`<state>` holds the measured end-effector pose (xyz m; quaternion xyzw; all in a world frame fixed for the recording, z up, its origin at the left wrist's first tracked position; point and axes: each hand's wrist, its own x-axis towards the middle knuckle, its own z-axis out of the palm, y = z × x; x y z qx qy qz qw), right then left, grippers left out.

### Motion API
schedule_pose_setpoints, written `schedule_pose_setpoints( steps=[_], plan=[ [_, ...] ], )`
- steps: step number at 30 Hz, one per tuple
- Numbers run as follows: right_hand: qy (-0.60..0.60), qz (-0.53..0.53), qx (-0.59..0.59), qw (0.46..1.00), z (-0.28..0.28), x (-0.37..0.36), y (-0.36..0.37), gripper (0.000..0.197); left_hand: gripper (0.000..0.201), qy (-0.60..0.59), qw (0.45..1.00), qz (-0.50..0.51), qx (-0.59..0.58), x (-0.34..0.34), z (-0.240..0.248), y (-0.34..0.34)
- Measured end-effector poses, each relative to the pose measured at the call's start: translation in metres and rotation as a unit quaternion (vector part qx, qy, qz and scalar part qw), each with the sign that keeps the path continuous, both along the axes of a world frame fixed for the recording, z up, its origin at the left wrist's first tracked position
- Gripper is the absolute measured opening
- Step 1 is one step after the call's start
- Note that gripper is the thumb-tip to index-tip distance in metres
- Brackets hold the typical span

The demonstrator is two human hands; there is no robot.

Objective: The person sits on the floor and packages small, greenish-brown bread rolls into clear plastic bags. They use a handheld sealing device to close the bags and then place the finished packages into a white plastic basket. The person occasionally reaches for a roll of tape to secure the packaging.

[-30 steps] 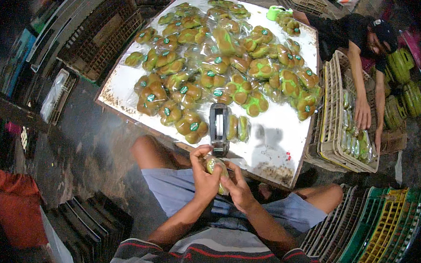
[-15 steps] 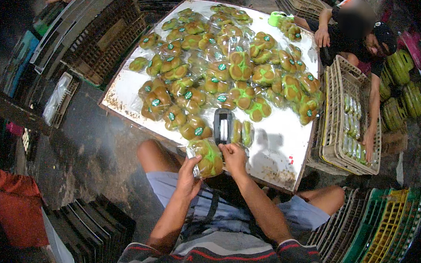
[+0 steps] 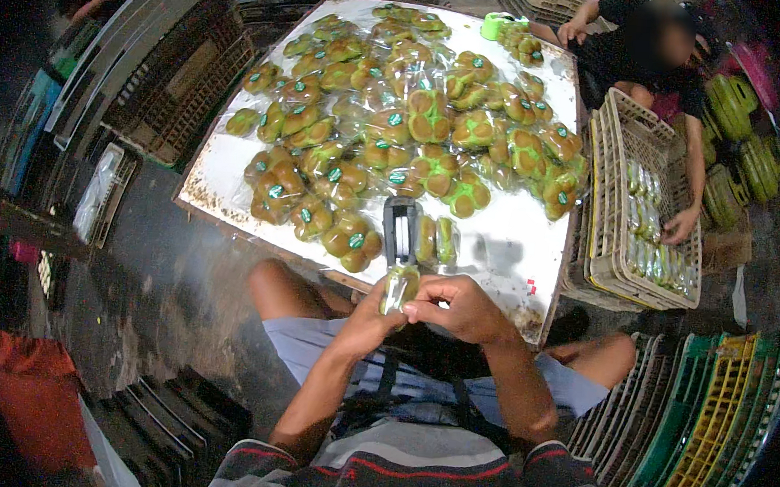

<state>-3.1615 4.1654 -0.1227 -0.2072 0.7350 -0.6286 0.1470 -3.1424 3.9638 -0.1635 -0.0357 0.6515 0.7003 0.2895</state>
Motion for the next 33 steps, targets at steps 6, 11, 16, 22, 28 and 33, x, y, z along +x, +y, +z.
schedule_pose_setpoints(
  steps=[6,11,16,22,28,33],
  plan=[
    [-0.041,-0.110,0.206,0.971,-0.042,-0.011,0.032,0.049,0.052,-0.106,0.990,-0.034,0.081,-0.001,-0.001,0.011],
    [0.048,-0.137,0.120,0.982,-0.041,0.008,0.043,0.056,0.051,-0.224,0.954,0.043,0.195,-0.023,0.001,0.016],
    [0.176,-0.500,0.144,0.836,-0.096,-0.021,0.054,0.053,0.064,0.129,0.986,0.073,-0.079,-0.144,-0.042,0.051],
    [0.116,-0.329,0.270,0.898,-0.177,-0.014,0.052,0.075,0.075,0.102,0.897,0.032,-0.429,-0.293,-0.115,0.099],
    [0.074,-0.354,0.215,0.907,-0.151,-0.028,0.062,0.095,0.058,0.214,0.930,0.100,-0.281,-0.295,-0.129,0.144],
    [0.197,-0.444,0.195,0.852,-0.077,-0.026,0.076,0.096,0.045,0.300,0.948,0.029,-0.102,-0.125,-0.003,0.155]
  ],
)
